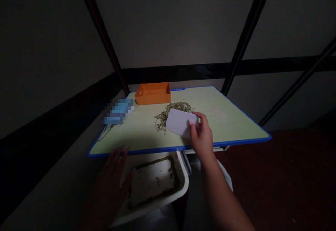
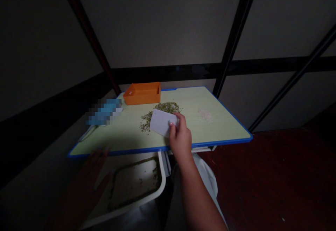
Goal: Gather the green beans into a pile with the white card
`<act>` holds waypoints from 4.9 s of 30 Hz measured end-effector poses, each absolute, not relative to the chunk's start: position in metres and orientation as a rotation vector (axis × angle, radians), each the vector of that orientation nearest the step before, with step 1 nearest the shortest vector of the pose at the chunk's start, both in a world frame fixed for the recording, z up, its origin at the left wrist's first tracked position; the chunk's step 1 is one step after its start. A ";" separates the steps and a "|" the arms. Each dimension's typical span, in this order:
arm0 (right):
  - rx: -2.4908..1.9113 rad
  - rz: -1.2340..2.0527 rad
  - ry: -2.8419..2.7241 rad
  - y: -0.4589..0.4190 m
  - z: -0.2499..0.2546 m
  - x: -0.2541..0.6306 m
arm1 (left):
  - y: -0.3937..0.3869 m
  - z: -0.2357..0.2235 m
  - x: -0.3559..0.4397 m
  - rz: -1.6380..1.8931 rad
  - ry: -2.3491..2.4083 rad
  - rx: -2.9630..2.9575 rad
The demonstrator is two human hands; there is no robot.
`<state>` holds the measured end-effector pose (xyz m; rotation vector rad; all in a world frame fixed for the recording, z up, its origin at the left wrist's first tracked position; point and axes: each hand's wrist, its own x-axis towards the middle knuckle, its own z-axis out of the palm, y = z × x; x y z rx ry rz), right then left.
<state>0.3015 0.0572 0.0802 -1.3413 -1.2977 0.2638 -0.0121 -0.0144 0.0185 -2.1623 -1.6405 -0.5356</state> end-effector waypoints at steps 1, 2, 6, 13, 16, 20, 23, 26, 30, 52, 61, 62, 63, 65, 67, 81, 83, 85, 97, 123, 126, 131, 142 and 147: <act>-1.338 0.264 -1.299 0.058 0.080 0.301 | -0.014 0.019 -0.012 -0.541 -1.633 -2.157; -1.335 0.261 -1.295 0.058 0.080 0.301 | -0.014 0.019 -0.012 -0.542 -1.620 -2.152; -1.322 0.238 -1.260 0.057 0.080 0.304 | -0.015 0.020 -0.012 -0.536 -1.581 -2.150; -1.280 0.275 -1.293 0.057 0.080 0.304 | -0.014 0.018 -0.012 -0.563 -1.574 -2.152; -1.300 0.284 -1.280 0.057 0.081 0.303 | -0.013 0.016 -0.014 -0.558 -1.571 -2.157; -1.298 0.282 -1.258 0.057 0.080 0.305 | -0.013 0.012 -0.018 -0.550 -1.629 -2.168; -1.292 0.266 -1.253 0.058 0.078 0.306 | -0.013 0.011 -0.017 -0.555 -1.673 -2.172; -1.304 0.246 -1.260 0.060 0.077 0.306 | -0.014 0.013 -0.015 -0.579 -1.656 -2.170; -1.298 0.232 -1.274 0.060 0.077 0.305 | -0.015 0.017 -0.012 -0.558 -1.649 -2.159; -1.305 0.253 -1.240 0.057 0.081 0.301 | -0.012 0.012 -0.015 -0.546 -1.548 -2.127; -1.310 0.276 -1.263 0.060 0.078 0.300 | -0.015 0.023 -0.009 -0.500 -1.541 -2.111; -1.309 0.275 -1.259 0.060 0.078 0.300 | -0.015 0.023 -0.009 -0.497 -1.529 -2.110; -1.307 0.274 -1.255 0.060 0.078 0.300 | -0.015 0.023 -0.009 -0.498 -1.515 -2.107; -1.308 0.272 -1.252 0.059 0.079 0.301 | -0.014 0.023 -0.009 -0.491 -1.495 -2.107; -1.309 0.272 -1.252 0.059 0.080 0.301 | -0.014 0.023 -0.009 -0.488 -1.491 -2.101; -1.262 0.245 -1.262 0.058 0.078 0.302 | -0.015 0.022 -0.010 -0.503 -1.508 -2.107; -1.261 0.245 -1.264 0.058 0.078 0.302 | -0.016 0.023 -0.009 -0.510 -1.526 -2.123; -1.266 0.242 -1.258 0.059 0.078 0.302 | -0.017 0.024 -0.008 -0.522 -1.547 -2.132; -1.310 0.252 -1.230 0.062 0.077 0.302 | -0.016 0.020 -0.012 -0.527 -1.607 -2.147; -1.264 0.312 -1.303 0.063 0.075 0.308 | -0.016 0.020 -0.011 -0.500 -1.648 -2.155; -1.265 0.320 -1.311 0.062 0.075 0.308 | -0.017 0.019 -0.011 -0.519 -1.631 -2.157; -1.230 0.350 -1.328 0.062 0.074 0.306 | -0.017 0.019 -0.010 -0.524 -1.686 -2.172; -1.171 0.578 -1.411 0.056 0.078 0.295 | -0.017 0.021 -0.009 -0.534 -1.710 -2.170; -1.076 0.726 -1.430 0.054 0.078 0.293 | -0.015 0.020 -0.009 -0.542 -1.680 -2.173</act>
